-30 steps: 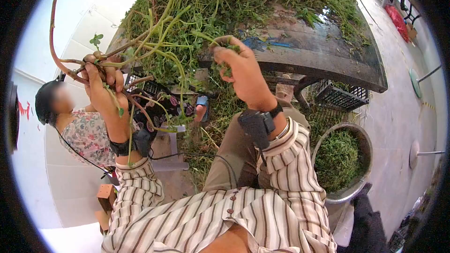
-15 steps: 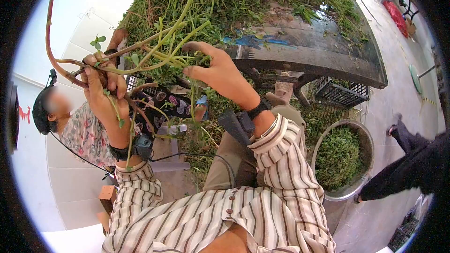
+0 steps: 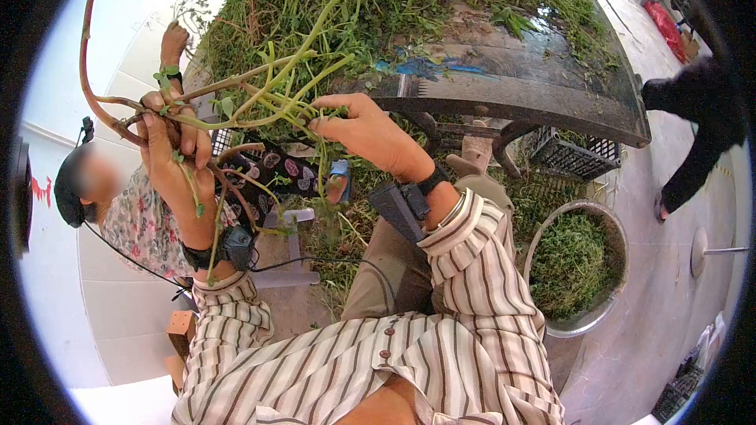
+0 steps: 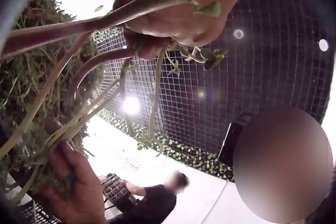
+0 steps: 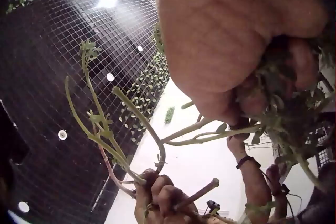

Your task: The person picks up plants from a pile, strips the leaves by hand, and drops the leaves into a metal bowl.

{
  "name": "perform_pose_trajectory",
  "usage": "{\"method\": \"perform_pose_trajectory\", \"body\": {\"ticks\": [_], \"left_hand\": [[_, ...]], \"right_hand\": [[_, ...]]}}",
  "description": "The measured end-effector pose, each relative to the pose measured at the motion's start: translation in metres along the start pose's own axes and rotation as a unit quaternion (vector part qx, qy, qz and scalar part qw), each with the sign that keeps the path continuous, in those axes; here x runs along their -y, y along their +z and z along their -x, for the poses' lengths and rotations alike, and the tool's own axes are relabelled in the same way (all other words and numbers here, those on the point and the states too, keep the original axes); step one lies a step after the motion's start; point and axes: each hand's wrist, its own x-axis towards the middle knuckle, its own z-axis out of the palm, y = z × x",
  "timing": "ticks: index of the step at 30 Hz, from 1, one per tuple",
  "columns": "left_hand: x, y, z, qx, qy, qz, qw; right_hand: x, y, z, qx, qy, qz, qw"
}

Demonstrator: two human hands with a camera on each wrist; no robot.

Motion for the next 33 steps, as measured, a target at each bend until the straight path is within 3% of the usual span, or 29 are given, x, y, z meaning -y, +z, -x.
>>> {"method": "perform_pose_trajectory", "body": {"ticks": [3,5,8,12,17,21,23,24,26,27,28,29,30,31,33], "left_hand": [[0.002,0.0,-0.002,0.01,-0.003,0.01,1.0],[0.003,0.001,-0.004,0.012,-0.008,0.015,1.0],[0.004,0.0,-0.006,-0.001,-0.007,-0.002,1.0],[0.007,-0.006,-0.009,-0.017,-0.006,-0.016,1.0],[0.009,-0.008,-0.009,-0.021,0.008,-0.033,0.999],[0.009,-0.011,-0.009,-0.025,0.008,-0.033,0.999],[0.011,-0.01,-0.008,-0.035,0.006,-0.029,0.999],[0.012,-0.009,-0.007,-0.037,0.004,-0.034,0.999],[0.013,-0.008,-0.007,-0.039,0.001,-0.039,0.999],[0.014,-0.008,-0.007,-0.03,-0.005,-0.035,0.999],[0.015,-0.008,-0.007,-0.022,-0.011,-0.031,0.999],[0.015,-0.004,-0.007,-0.022,-0.012,-0.031,0.999],[0.015,0.002,-0.006,-0.03,-0.018,-0.028,0.999],[0.015,0.005,-0.006,-0.038,-0.024,-0.024,0.999],[0.017,0.004,-0.009,-0.023,-0.02,-0.015,0.999]], "right_hand": [[-0.003,-0.002,-0.004,0.037,-0.039,-0.001,0.999],[-0.015,0.002,-0.012,0.016,-0.189,0.036,0.981],[-0.021,0.004,-0.013,-0.051,-0.222,0.1,0.968],[-0.015,0.001,-0.01,-0.076,-0.189,0.176,0.963],[-0.014,0.0,-0.009,-0.109,-0.237,0.215,0.941],[-0.018,0.002,-0.009,-0.148,-0.231,0.148,0.95],[-0.016,-0.002,-0.009,-0.108,-0.123,0.069,0.984],[-0.014,-0.003,-0.008,-0.109,-0.123,0.069,0.984],[-0.008,-0.004,-0.004,-0.13,-0.021,-0.046,0.99],[-0.018,-0.006,-0.009,-0.13,-0.021,-0.046,0.99],[-0.021,-0.004,-0.015,-0.159,-0.183,0.027,0.97],[-0.023,-0.004,-0.018,-0.182,-0.339,0.099,0.918],[-0.026,-0.008,-0.016,-0.159,-0.113,-0.138,0.971],[-0.027,-0.011,-0.016,-0.159,-0.113,-0.139,0.971],[-0.021,-0.013,-0.014,-0.214,-0.165,0.046,0.962]]}}
